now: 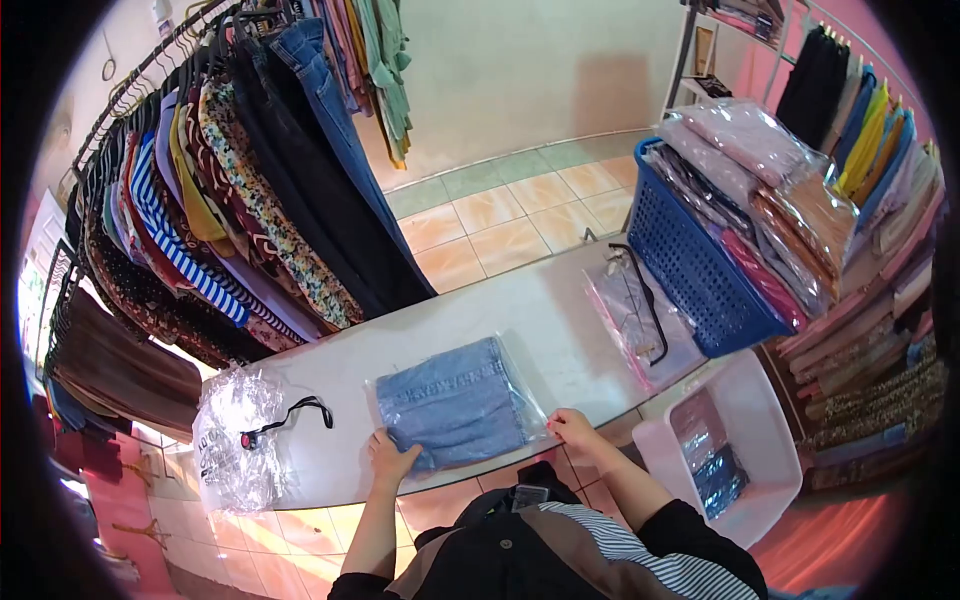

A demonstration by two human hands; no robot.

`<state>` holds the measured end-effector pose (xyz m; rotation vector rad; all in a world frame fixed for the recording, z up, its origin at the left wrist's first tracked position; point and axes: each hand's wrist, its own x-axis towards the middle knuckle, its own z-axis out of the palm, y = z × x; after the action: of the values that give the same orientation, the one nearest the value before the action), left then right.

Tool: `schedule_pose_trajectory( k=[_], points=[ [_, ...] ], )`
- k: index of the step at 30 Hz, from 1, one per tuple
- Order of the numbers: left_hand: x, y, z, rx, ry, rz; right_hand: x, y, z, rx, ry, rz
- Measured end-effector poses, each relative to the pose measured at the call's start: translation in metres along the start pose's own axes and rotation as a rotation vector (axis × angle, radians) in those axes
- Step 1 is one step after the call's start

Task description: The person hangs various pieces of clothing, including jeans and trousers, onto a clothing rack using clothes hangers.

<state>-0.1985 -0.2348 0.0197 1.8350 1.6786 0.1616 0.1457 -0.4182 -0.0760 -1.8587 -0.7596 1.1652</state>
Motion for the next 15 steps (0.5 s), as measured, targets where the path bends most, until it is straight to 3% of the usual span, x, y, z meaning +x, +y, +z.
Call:
schedule_pose_trajectory(
  k=[2,6,10,12,15],
  points=[
    [0.003,0.019,0.009,0.189,0.174,-0.004,0.003,-0.019,-0.023,-0.184,-0.018,0.019],
    [0.031,0.076,0.026,0.171,0.361,0.317,0.041,-0.045,-0.057,-0.569,-0.086,-0.024],
    [0.087,0.147,0.058,-0.027,0.359,0.591,0.096,-0.098,-0.05,-0.578,0.016,-0.149],
    [0.122,0.173,0.084,-0.12,0.296,0.611,0.128,-0.119,-0.033,-0.476,0.028,-0.238],
    [0.161,0.197,0.123,-0.103,0.196,0.487,0.175,-0.135,-0.003,-0.31,0.081,-0.34]
  ],
)
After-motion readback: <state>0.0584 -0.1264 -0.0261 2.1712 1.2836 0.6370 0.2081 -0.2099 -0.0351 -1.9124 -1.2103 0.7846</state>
